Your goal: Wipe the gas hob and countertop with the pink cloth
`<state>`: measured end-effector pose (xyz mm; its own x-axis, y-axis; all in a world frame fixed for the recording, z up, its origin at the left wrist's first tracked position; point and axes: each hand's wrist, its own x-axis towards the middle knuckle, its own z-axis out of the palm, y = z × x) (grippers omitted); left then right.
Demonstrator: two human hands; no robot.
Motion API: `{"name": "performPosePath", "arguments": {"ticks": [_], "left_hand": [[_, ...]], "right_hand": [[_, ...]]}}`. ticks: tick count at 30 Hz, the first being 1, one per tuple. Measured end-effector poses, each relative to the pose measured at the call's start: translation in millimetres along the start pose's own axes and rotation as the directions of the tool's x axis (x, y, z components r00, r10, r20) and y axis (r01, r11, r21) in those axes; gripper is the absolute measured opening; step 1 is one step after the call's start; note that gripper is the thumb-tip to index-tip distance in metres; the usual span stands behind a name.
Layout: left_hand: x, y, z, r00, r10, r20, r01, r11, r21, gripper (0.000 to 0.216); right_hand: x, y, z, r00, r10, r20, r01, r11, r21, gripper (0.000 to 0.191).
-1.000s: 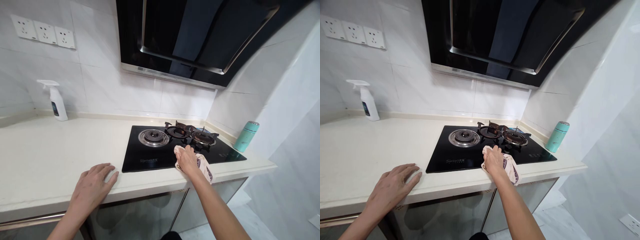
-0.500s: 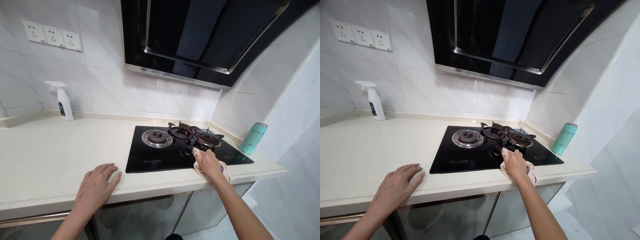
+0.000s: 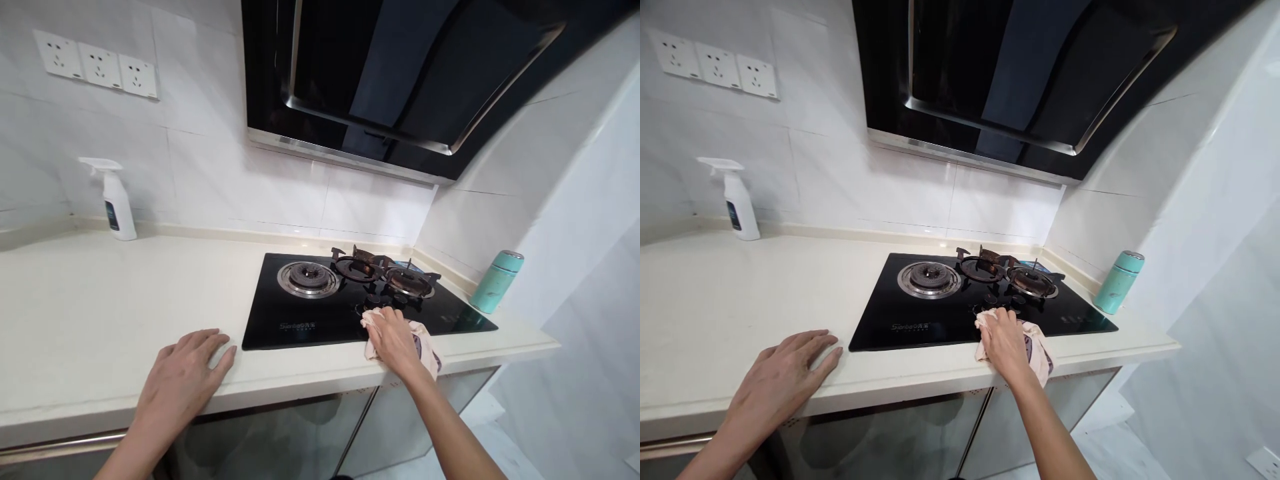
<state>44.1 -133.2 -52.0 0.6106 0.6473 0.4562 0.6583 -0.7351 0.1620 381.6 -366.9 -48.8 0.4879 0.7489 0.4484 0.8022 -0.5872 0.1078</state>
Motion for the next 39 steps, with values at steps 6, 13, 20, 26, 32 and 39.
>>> {"name": "performPosePath", "arguments": {"ticks": [6, 13, 20, 26, 32, 39], "left_hand": [[2.1, -1.1, -2.7, 0.998, -0.049, 0.043, 0.05, 0.999, -0.009, 0.053], [3.7, -7.2, -3.2, 0.997, -0.035, 0.064, 0.036, 0.999, -0.004, 0.054], [2.1, -6.4, -4.4, 0.998, -0.037, 0.054, 0.036, 0.999, 0.02, 0.052], [-1.3, -4.1, -0.1, 1.0, -0.004, -0.007, 0.004, 1.0, 0.002, 0.05], [0.0, -4.2, 0.2, 0.999, -0.039, 0.018, 0.039, 0.999, -0.001, 0.05], [1.6, -3.0, -6.0, 0.995, -0.066, 0.069, 0.066, 0.998, 0.004, 0.054]], "right_hand": [[12.8, -25.4, -4.9, 0.998, -0.063, 0.0, 0.062, 0.991, 0.117, 0.028], [14.3, -31.1, -9.5, 0.999, -0.041, 0.031, 0.038, 0.994, 0.103, 0.034], [-2.4, 40.2, -4.6, 0.974, 0.2, 0.106, -0.193, 0.979, -0.07, 0.042], [0.6, 69.1, 2.7, 0.965, 0.232, 0.124, -0.211, 0.964, -0.162, 0.04], [19.8, 60.3, -6.1, 0.934, 0.271, 0.231, -0.237, 0.958, -0.162, 0.045], [38.3, 54.8, -11.5, 0.912, 0.296, 0.285, -0.265, 0.954, -0.142, 0.047]]}}
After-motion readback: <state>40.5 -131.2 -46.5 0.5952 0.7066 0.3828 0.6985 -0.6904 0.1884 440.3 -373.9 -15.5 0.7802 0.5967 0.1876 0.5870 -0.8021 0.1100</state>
